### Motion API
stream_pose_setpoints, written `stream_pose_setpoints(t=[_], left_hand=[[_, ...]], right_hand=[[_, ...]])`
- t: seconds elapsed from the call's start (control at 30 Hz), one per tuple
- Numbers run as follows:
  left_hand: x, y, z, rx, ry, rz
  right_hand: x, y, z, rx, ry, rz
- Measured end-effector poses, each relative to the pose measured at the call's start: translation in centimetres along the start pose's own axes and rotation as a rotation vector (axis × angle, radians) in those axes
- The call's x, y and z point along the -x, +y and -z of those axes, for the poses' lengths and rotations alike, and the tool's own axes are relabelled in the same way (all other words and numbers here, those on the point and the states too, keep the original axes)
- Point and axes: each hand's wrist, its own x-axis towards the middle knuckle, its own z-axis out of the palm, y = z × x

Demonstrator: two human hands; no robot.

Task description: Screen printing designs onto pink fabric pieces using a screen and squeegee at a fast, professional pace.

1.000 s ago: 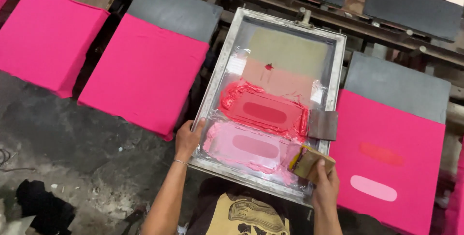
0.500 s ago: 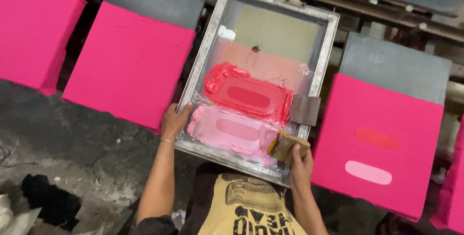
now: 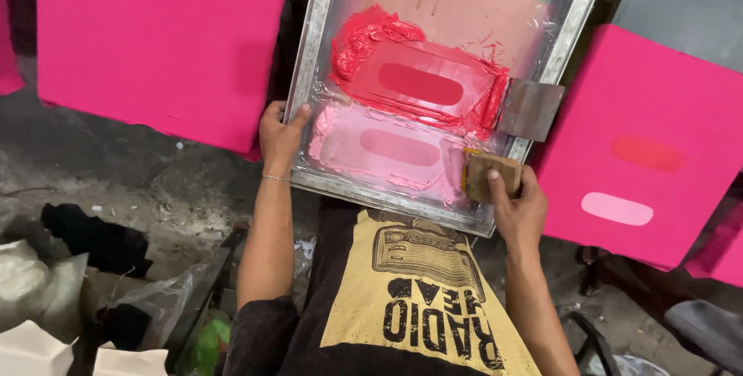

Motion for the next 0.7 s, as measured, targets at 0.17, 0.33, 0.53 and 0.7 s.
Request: stream_pose_setpoints(t=[0.17, 0.33, 0.53, 0.7], left_hand=[[1.2, 2.0, 0.8, 0.008, -0.005, 0.011], [1.4, 2.5, 1.1, -0.015, -0.012, -0.006], [1.0, 3.0, 1.4, 0.014, -0.081, 0.114], [1.1, 4.0, 2.5, 0.080, -0.136, 0.184]], right_hand=[[1.0, -1.1, -3.1, 0.225, -0.135, -0.055], [2.1, -1.4, -6.7, 0.146, -0.103, -0.093], [3.3, -8.5, -11.5, -0.157, -0.255, 0.060], [1.9, -13.9, -12.0, -0.103, -0.326, 0.599]])
